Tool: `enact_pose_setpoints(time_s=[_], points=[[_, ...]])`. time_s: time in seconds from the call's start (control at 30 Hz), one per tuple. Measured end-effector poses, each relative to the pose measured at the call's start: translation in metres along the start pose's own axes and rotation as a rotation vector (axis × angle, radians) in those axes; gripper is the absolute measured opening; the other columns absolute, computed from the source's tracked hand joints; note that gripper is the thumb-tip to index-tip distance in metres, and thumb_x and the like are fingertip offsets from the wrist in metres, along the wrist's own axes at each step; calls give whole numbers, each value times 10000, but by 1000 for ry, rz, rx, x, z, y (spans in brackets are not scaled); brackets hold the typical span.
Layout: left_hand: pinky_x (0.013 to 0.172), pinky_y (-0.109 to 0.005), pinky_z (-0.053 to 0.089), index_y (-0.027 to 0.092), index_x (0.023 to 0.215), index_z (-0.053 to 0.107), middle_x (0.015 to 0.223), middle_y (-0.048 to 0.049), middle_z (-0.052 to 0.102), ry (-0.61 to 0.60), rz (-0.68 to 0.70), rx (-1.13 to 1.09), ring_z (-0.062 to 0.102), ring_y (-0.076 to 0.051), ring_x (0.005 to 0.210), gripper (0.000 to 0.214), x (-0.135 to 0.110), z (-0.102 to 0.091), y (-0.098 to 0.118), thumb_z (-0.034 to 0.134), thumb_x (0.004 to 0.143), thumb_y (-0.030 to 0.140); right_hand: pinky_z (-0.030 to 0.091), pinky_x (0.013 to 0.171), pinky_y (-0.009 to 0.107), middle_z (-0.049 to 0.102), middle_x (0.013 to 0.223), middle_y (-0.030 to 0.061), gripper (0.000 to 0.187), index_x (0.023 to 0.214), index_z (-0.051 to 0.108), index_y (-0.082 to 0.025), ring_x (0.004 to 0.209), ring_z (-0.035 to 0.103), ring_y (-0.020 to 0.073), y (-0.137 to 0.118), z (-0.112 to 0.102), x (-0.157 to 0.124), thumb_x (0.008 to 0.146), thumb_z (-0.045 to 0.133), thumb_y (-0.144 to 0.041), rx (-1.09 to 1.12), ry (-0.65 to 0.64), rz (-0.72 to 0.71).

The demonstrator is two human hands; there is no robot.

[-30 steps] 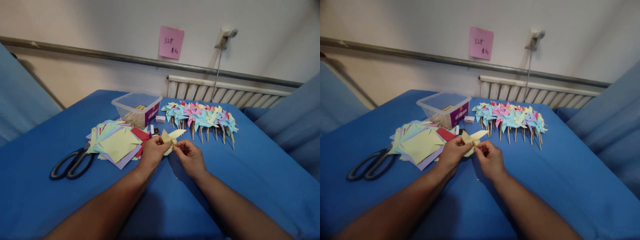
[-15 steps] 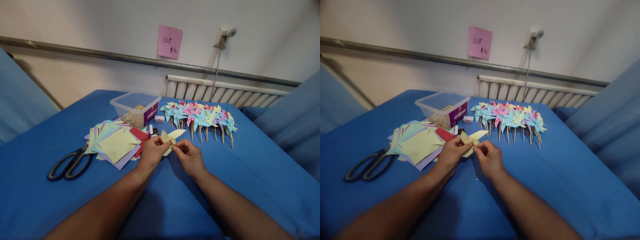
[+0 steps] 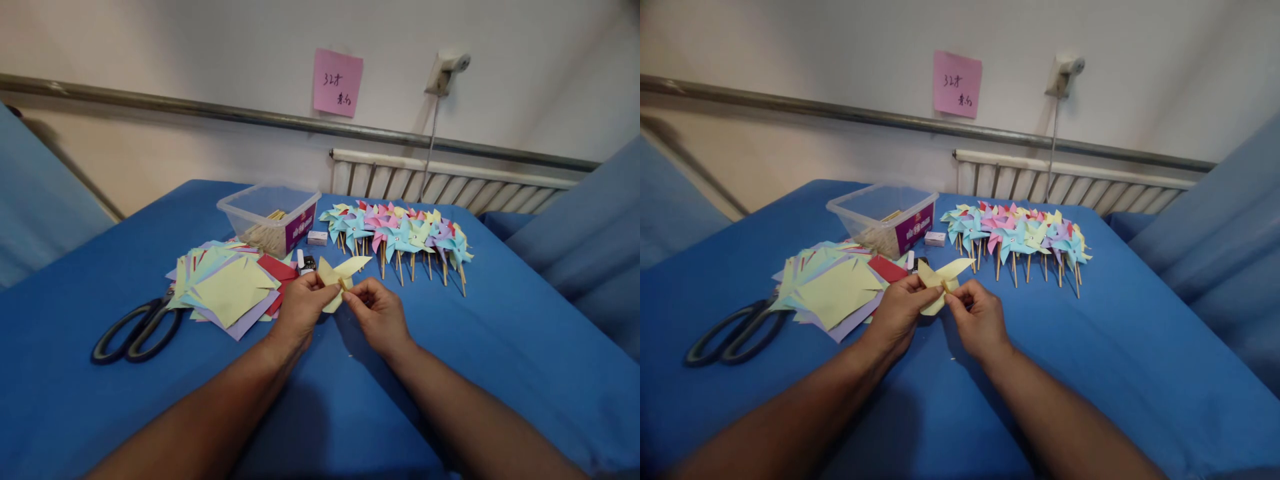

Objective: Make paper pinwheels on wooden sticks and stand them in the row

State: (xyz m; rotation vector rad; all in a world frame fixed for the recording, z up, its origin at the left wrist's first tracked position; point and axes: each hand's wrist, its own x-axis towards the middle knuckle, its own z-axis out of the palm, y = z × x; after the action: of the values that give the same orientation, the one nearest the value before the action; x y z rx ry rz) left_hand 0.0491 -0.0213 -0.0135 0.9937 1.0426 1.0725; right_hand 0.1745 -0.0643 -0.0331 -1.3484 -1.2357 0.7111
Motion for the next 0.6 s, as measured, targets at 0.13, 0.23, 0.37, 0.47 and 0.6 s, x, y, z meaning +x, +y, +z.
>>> enact_pose_setpoints(time_s=[0.13,0.23,0.37,0.47,0.6], points=[[548,-233,412,141,703,645,694,-22,673,-29,5,-26,567,-119,562,236,0,0,0,767,557,281,394,517,219,603,612,-26,164,699,599,-183,536,509,104,-1,0,0,764,634,-330,8,9,22],[622,-253,449,147,750,658,772,-31,696,-68,8,-54,610,-139,636,250,-1,1,2,773,558,260,369,483,212,571,576,-34,197,688,589,-184,507,476,97,-1,1,-1,759,642,-360,22,13,51],[663,-267,461,146,770,656,786,-33,696,-89,3,-48,624,-150,677,254,-1,1,4,778,571,248,364,471,208,551,555,-41,200,680,579,-187,491,465,93,-1,0,-1,757,642,-360,20,10,64],[678,-274,466,141,795,660,811,-46,700,-105,-1,-45,627,-154,689,267,-2,1,5,776,578,244,374,470,210,554,558,-40,196,691,582,-189,490,475,96,-1,0,-1,759,640,-363,8,9,64],[699,-285,473,140,815,661,817,-52,704,-110,-2,-42,638,-168,717,282,-2,2,5,775,577,239,401,480,216,576,577,-38,174,708,579,-195,490,497,100,-1,0,-3,763,639,-348,-21,4,40]])
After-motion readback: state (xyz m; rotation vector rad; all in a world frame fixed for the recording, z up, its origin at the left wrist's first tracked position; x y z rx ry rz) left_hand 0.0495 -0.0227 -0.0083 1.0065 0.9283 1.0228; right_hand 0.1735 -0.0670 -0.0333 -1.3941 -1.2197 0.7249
